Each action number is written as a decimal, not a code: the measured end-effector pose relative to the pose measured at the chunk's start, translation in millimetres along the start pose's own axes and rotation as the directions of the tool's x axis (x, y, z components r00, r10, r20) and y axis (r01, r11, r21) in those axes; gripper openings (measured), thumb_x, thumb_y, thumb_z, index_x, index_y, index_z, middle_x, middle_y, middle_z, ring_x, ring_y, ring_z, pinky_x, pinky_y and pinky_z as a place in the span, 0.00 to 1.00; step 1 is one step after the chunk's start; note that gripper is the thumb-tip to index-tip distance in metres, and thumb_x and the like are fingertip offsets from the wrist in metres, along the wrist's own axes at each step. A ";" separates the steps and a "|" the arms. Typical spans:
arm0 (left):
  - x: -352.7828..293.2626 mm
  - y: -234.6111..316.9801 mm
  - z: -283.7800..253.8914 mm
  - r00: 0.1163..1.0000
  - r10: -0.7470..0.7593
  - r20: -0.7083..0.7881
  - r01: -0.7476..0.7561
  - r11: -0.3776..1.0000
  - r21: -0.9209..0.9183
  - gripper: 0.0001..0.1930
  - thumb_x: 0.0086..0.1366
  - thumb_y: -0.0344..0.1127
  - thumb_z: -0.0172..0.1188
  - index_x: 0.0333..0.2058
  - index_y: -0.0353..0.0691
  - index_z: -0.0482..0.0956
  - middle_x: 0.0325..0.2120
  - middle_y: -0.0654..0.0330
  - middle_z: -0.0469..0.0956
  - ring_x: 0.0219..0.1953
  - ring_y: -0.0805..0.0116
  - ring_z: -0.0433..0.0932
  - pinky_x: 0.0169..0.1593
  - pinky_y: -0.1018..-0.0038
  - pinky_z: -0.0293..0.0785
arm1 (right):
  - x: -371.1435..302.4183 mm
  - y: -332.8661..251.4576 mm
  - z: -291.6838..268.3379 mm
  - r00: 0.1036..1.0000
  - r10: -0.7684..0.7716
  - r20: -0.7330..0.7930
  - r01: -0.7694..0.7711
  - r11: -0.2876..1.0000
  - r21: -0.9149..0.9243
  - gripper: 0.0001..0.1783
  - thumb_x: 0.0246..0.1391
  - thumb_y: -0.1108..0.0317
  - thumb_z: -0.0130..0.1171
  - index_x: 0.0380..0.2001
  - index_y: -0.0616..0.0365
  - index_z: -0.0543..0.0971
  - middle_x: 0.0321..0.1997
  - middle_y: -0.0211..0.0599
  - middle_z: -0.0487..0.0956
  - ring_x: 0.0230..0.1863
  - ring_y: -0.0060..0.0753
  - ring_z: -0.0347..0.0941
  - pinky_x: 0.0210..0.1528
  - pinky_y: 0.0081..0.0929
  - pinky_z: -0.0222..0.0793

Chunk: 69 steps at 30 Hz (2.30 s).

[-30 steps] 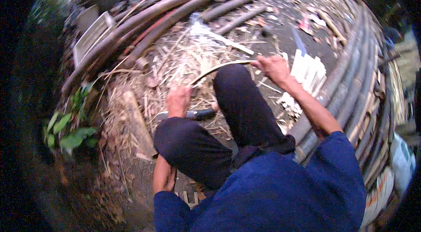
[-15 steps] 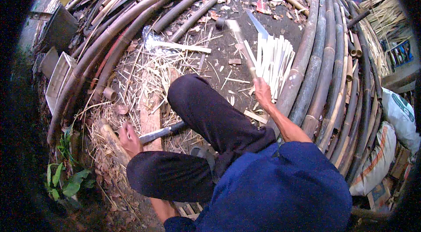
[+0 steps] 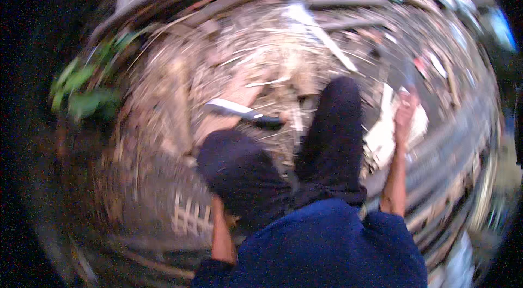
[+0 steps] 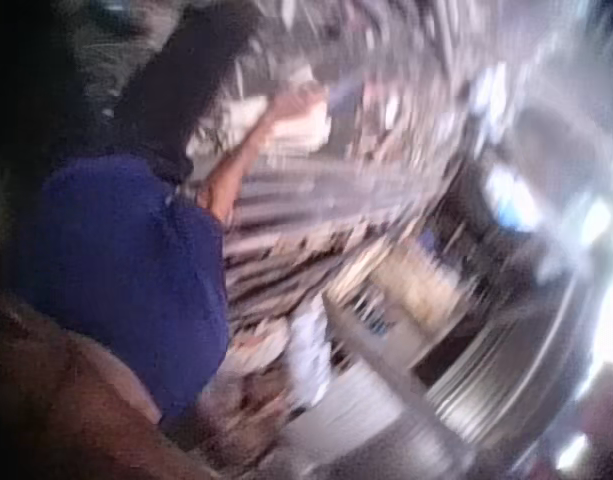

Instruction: The person sits on the ground and uses a knife to split bamboo strips into thinner pieces. They repeatedly hold the bamboo, split it with the knife, and place the resulting strips aside.

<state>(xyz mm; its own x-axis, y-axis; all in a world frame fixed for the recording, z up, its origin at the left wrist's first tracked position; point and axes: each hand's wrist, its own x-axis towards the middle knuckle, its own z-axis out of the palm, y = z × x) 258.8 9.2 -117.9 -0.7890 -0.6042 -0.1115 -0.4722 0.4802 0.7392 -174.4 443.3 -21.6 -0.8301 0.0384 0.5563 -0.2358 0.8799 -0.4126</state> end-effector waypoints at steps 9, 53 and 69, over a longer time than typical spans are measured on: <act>1.1 -70.7 25.2 0.811 -0.281 -0.513 0.328 0.945 0.000 0.13 0.58 0.34 0.60 0.35 0.30 0.70 0.34 0.43 0.72 0.37 0.44 0.72 0.41 0.56 0.68 | -55.6 -252.1 125.0 0.386 -0.504 0.772 0.260 0.863 0.434 0.14 0.54 0.66 0.58 0.39 0.65 0.75 0.39 0.59 0.78 0.42 0.53 0.76 0.44 0.40 0.69; 190.5 192.3 -100.8 0.558 -0.243 -0.794 -0.612 0.526 -0.591 0.25 0.71 0.53 0.43 0.19 0.46 0.54 0.12 0.69 0.53 0.16 0.77 0.53 0.21 0.77 0.52 | -142.5 -354.0 29.7 0.367 -0.533 0.762 -0.440 0.622 0.647 0.22 0.60 0.48 0.50 0.43 0.57 0.71 0.29 0.58 0.78 0.34 0.61 0.76 0.34 0.49 0.70; 183.2 210.3 -91.8 0.513 -0.272 -0.814 -0.563 0.609 -0.559 0.23 0.72 0.48 0.43 0.20 0.47 0.50 0.12 0.70 0.48 0.14 0.78 0.47 0.20 0.78 0.49 | -168.5 -316.8 94.7 0.340 -0.327 0.882 -0.387 0.806 0.448 0.25 0.59 0.45 0.48 0.43 0.55 0.76 0.34 0.55 0.79 0.37 0.60 0.76 0.39 0.51 0.71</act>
<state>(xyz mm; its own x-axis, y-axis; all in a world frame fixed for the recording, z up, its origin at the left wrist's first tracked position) 51.1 -58.9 78.1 0.0434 -0.9583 0.2824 0.3768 0.2775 0.8837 -7.6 113.2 -53.0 -0.6509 -0.6921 -0.3120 -0.0954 0.4823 -0.8708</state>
